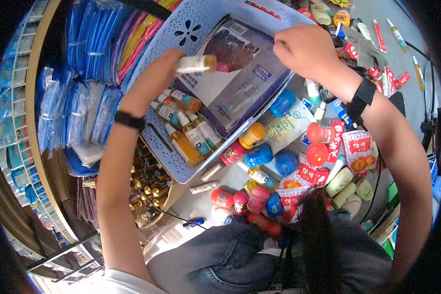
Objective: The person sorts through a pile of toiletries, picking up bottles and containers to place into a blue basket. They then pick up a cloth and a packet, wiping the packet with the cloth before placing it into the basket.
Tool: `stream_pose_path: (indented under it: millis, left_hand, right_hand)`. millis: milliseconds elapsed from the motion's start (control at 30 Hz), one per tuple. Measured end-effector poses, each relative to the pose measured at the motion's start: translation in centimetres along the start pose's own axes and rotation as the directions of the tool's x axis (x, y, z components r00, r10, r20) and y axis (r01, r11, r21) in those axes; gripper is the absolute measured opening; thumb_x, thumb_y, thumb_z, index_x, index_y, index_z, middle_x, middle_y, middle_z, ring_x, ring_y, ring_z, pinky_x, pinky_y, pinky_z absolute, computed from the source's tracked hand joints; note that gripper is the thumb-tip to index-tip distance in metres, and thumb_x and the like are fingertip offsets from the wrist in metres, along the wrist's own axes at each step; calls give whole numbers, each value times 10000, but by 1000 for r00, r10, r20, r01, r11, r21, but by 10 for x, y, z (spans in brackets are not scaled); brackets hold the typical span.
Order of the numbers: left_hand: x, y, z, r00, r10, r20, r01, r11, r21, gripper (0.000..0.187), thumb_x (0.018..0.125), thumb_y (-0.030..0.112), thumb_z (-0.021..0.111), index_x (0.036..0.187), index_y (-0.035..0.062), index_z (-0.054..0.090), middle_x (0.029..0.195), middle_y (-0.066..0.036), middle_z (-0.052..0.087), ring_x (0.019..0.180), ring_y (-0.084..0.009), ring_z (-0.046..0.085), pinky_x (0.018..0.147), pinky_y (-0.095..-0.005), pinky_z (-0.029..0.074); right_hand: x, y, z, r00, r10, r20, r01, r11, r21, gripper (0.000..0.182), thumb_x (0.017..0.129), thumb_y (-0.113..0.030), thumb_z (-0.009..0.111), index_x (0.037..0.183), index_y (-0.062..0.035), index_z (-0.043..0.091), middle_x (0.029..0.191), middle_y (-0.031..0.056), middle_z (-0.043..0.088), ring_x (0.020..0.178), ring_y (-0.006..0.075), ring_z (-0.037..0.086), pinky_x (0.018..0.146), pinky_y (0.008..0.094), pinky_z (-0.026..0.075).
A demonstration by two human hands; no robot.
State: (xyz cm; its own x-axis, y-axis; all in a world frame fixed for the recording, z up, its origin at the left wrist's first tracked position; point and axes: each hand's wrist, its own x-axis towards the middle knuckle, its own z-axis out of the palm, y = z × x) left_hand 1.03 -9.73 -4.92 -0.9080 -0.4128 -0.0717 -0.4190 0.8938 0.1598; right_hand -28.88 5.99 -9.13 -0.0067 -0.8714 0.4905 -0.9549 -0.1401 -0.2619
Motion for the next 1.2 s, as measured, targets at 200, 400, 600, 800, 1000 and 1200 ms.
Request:
stream_pose_path:
  millis: [200,400,600,800,1000,1200]
  left_hand:
    - [-68,7,-2,955,-204,216,217,975,-39,346,782,-32,490,1114,37,560,1031,-161,562,1002,-344,548,884,-376,442]
    - [-84,4,23,912,-342,228,309,936,172,468,767,-47,492,1197,129,547,1149,-156,533,1056,-348,530,888,-390,451]
    - [-73,15,32,952,-150,265,160,987,-17,519,694,-46,541,1195,87,530,1136,-144,544,1054,-341,528,896,-406,447]
    - [-84,6,31,941,-184,283,209,976,-61,611,671,-127,493,1243,88,494,1191,-139,539,1123,-344,502,941,-386,435]
    - [-93,10,36,969,-158,190,147,987,71,690,668,-153,512,1299,117,443,1271,-150,495,1178,-338,475,977,-371,428]
    - [-105,118,-32,976,-187,107,175,978,117,386,739,-62,488,1121,-7,493,1023,-195,546,966,-365,555,815,-404,481]
  right_hand:
    - [2,-2,0,1000,21,14,-21,1000,-6,267,776,-292,506,669,-90,644,648,136,604,644,344,599,572,471,464]
    - [3,-5,-7,991,55,120,-56,998,5,268,792,-292,484,743,-96,660,702,138,617,682,350,600,605,468,461]
    - [5,-6,-9,985,50,167,-54,998,18,266,809,-289,472,766,-84,637,737,137,618,723,356,594,610,474,452]
    - [5,-3,-10,969,67,238,-84,995,61,265,811,-297,460,779,-82,610,749,138,608,739,356,587,621,460,441]
    - [6,1,-11,946,81,314,-116,989,95,295,823,-324,438,817,-91,619,764,129,620,746,347,589,629,432,434]
    - [7,8,-5,938,78,339,-124,985,116,330,834,-351,411,808,-89,610,747,124,616,734,336,592,619,411,422]
